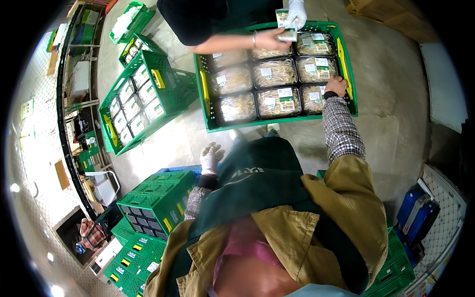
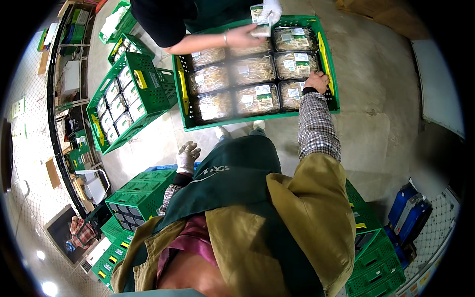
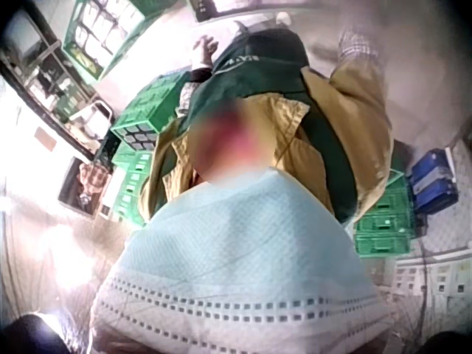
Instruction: The person is packing pre-portioned food items into green plastic crates. They pick up black trays containing food, place them into the crates, and then stack the crates.
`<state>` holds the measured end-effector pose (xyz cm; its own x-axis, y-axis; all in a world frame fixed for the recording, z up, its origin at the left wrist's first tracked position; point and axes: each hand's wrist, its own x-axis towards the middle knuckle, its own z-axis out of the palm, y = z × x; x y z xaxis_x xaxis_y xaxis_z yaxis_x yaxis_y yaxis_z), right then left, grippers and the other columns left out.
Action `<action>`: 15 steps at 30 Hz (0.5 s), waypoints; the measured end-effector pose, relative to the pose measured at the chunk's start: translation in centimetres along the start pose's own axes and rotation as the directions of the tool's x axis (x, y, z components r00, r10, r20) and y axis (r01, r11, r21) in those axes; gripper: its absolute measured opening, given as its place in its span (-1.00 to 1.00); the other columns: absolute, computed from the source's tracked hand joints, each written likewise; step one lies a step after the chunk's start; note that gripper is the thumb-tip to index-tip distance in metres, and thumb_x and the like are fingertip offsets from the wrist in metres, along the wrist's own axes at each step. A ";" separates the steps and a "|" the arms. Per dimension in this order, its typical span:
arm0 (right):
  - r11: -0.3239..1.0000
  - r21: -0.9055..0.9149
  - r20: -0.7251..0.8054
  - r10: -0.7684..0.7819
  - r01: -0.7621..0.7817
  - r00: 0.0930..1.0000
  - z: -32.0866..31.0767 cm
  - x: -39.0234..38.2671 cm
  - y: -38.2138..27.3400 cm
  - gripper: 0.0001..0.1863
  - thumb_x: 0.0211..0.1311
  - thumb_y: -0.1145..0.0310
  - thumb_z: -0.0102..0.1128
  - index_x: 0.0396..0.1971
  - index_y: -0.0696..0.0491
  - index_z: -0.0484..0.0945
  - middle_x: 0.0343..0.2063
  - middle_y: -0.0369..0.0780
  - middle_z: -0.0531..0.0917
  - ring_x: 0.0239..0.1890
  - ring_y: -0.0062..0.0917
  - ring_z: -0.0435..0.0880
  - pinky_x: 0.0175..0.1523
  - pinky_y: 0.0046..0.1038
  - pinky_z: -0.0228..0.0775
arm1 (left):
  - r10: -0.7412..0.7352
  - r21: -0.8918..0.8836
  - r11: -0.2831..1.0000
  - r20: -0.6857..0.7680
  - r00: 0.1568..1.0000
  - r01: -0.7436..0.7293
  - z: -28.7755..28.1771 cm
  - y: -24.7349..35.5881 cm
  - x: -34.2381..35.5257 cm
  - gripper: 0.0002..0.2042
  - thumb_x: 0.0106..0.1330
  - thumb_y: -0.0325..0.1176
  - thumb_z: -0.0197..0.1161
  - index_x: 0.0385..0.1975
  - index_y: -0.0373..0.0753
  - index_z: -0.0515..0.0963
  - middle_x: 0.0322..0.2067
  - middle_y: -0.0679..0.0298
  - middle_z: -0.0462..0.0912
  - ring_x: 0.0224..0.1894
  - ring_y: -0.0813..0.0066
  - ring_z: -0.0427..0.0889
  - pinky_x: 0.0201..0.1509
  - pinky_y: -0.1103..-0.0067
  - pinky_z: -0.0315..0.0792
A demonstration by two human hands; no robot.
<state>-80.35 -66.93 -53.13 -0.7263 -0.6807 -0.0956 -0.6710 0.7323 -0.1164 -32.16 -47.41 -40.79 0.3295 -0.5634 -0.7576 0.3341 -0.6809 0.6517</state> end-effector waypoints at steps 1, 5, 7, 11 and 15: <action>0.999 -0.051 -0.041 -0.009 0.007 0.999 -0.4 0.0 0.0 -0.56 0.20 0.04 -0.12 -0.14 0.12 0.30 -0.11 -0.03 0.39 -0.03 -0.20 0.39 -0.02 -0.19 0.28 | 0.015 0.025 1.000 0.007 1.000 -0.015 0.6 0.0 -0.3 -0.75 0.20 -0.37 0.09 -0.13 -0.27 0.39 -0.33 0.20 0.55 -0.44 0.40 0.56 -0.38 0.58 0.44; 0.986 0.132 -0.067 -0.089 0.098 0.994 -3.7 0.7 0.7 -0.59 0.16 0.03 -0.06 -0.28 0.13 0.30 -0.31 -0.02 0.55 -0.29 -0.15 0.55 -0.21 -0.18 0.38 | 0.211 0.098 0.970 0.129 0.969 -0.224 4.0 0.9 -1.2 -0.74 0.22 -0.33 0.11 -0.14 -0.28 0.40 -0.39 0.25 0.55 -0.49 0.49 0.55 -0.42 0.67 0.43; 0.957 0.210 -0.073 -0.189 0.200 0.979 -6.1 1.1 0.4 -0.62 0.16 0.07 -0.05 -0.33 0.13 0.28 -0.40 0.04 0.56 -0.36 -0.07 0.55 -0.28 -0.11 0.36 | 0.261 0.115 0.949 0.244 0.934 -0.295 7.2 1.6 -1.1 -0.72 0.23 -0.29 0.11 -0.13 -0.29 0.38 -0.39 0.26 0.55 -0.49 0.54 0.55 -0.40 0.69 0.44; 0.928 0.116 -0.204 -0.327 0.355 0.923 -15.2 0.2 -0.5 -0.69 0.18 0.12 -0.05 -0.31 0.07 0.28 -0.49 -0.02 0.57 -0.44 -0.05 0.55 -0.35 -0.09 0.34 | 0.084 0.192 0.962 0.463 0.882 -0.193 19.0 3.1 -1.6 -0.78 0.22 -0.34 0.10 -0.18 -0.28 0.43 -0.41 0.23 0.56 -0.45 0.44 0.56 -0.35 0.59 0.47; 0.910 0.179 -0.413 -0.275 0.373 0.868 -24.8 -0.2 2.8 -0.72 0.20 0.15 -0.04 -0.30 0.08 0.31 -0.52 -0.04 0.57 -0.48 -0.09 0.56 -0.41 -0.18 0.38 | 0.488 0.051 0.389 0.835 0.253 -0.920 32.0 -3.0 8.7 -0.80 0.20 -0.37 0.09 -0.22 -0.30 0.43 -0.42 0.20 0.57 -0.39 0.35 0.58 -0.27 0.52 0.46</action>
<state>-85.79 -64.25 -28.90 -0.5080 -0.7836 0.3576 -0.8551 0.4088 -0.3189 -58.57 -65.27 -50.48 -0.4914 -0.8656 0.0965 -0.2176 0.2293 0.9487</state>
